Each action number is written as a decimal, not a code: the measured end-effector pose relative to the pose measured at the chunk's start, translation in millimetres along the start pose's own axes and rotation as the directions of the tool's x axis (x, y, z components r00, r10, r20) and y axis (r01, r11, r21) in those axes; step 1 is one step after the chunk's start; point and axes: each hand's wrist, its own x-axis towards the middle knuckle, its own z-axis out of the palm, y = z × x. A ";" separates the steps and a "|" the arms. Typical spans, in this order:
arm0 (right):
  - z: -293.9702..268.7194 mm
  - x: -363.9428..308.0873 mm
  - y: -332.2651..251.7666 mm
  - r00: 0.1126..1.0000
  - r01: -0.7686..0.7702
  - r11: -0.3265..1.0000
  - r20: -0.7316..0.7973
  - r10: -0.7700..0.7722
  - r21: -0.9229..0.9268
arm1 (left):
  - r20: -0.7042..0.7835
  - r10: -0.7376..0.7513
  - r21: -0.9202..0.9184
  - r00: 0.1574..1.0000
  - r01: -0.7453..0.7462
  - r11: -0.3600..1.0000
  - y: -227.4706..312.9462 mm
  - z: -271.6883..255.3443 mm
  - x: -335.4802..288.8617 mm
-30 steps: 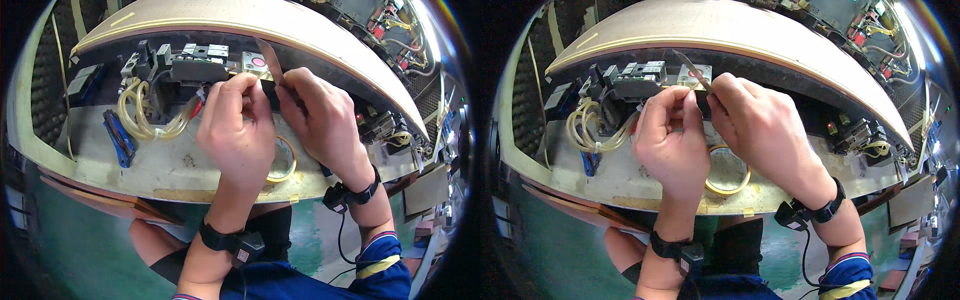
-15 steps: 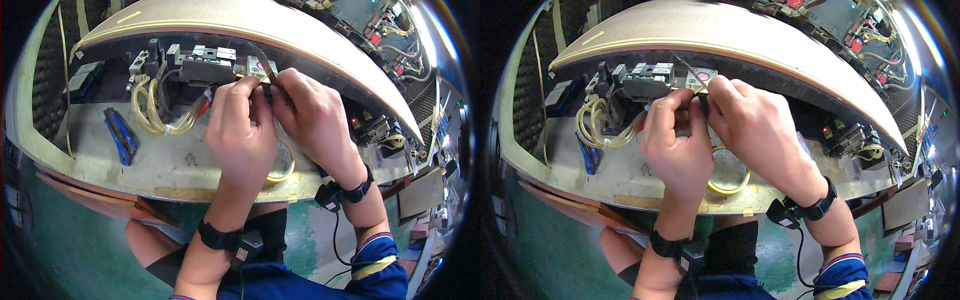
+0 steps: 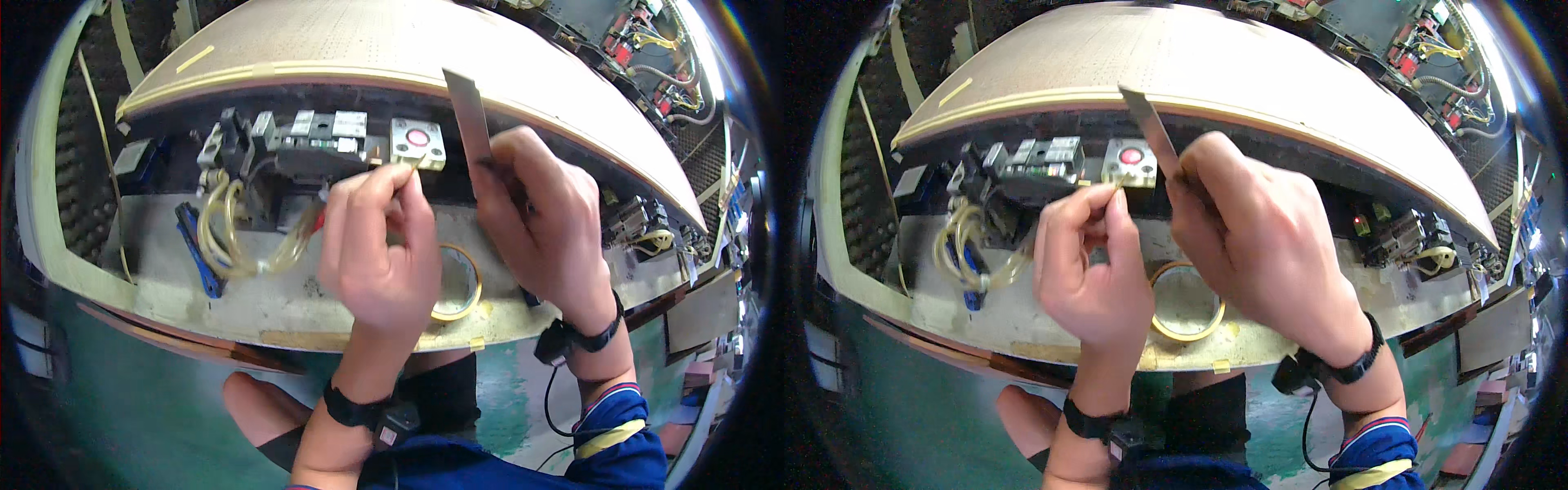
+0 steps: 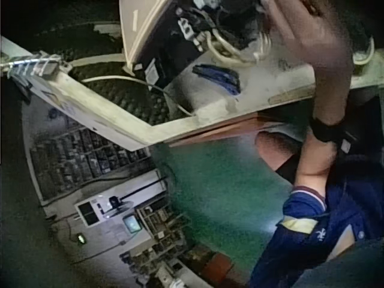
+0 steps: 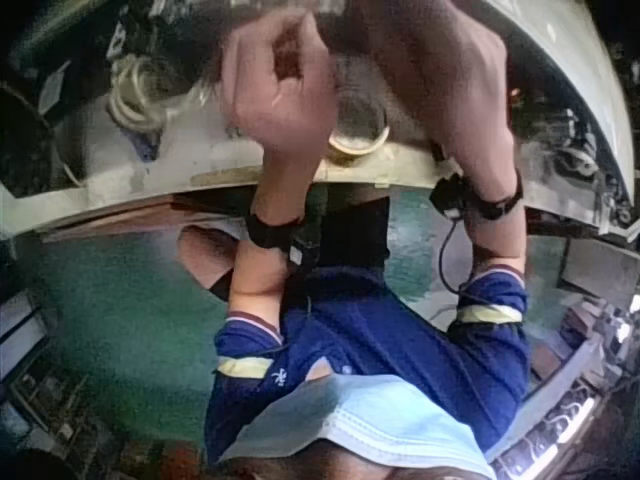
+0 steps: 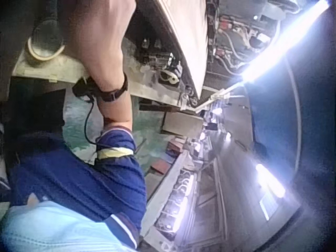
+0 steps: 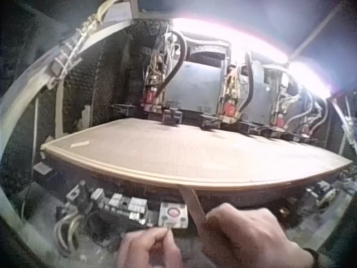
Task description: Applying tape and connecting wires to an electromechanical assembly module.
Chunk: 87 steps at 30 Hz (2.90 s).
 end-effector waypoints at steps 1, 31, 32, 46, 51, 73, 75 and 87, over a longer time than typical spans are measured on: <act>-3.7 1.7 -0.6 0.997 -0.064 0.997 0.039 0.062 0.051 | 0.021 -0.024 0.017 0.999 0.024 1.000 2.8 -2.9 1.7; -28.3 78.0 55.4 0.719 -0.482 0.757 0.693 0.054 0.442 | -0.149 -0.795 0.245 0.588 0.801 0.547 97.2 24.2 13.5; -27.1 78.9 56.3 0.717 -0.478 0.745 0.697 0.025 0.465 | -0.179 -0.799 0.223 0.574 0.814 0.536 99.7 25.0 13.8; -20.6 84.2 58.6 0.731 -0.384 0.787 0.680 -0.060 0.482 | -0.377 -0.845 -0.138 0.379 0.879 0.456 100.8 49.2 29.5; -20.9 79.9 59.5 0.734 -0.379 0.797 0.677 -0.050 0.470 | -0.344 -0.882 -0.248 0.323 0.874 0.418 106.7 54.6 31.9; -15.0 75.6 40.5 0.744 -0.383 0.812 0.668 -0.011 0.440 | -0.352 -0.861 -0.222 0.367 0.861 0.458 102.0 53.6 37.6; -13.7 74.5 39.6 0.742 -0.382 0.817 0.670 -0.007 0.431 | -0.345 -0.866 -0.222 0.363 0.865 0.451 102.0 52.8 38.3; -18.5 77.5 31.9 0.690 -0.414 0.838 0.723 0.033 0.356 | -0.249 -0.691 0.348 0.679 0.728 0.590 100.6 39.3 29.5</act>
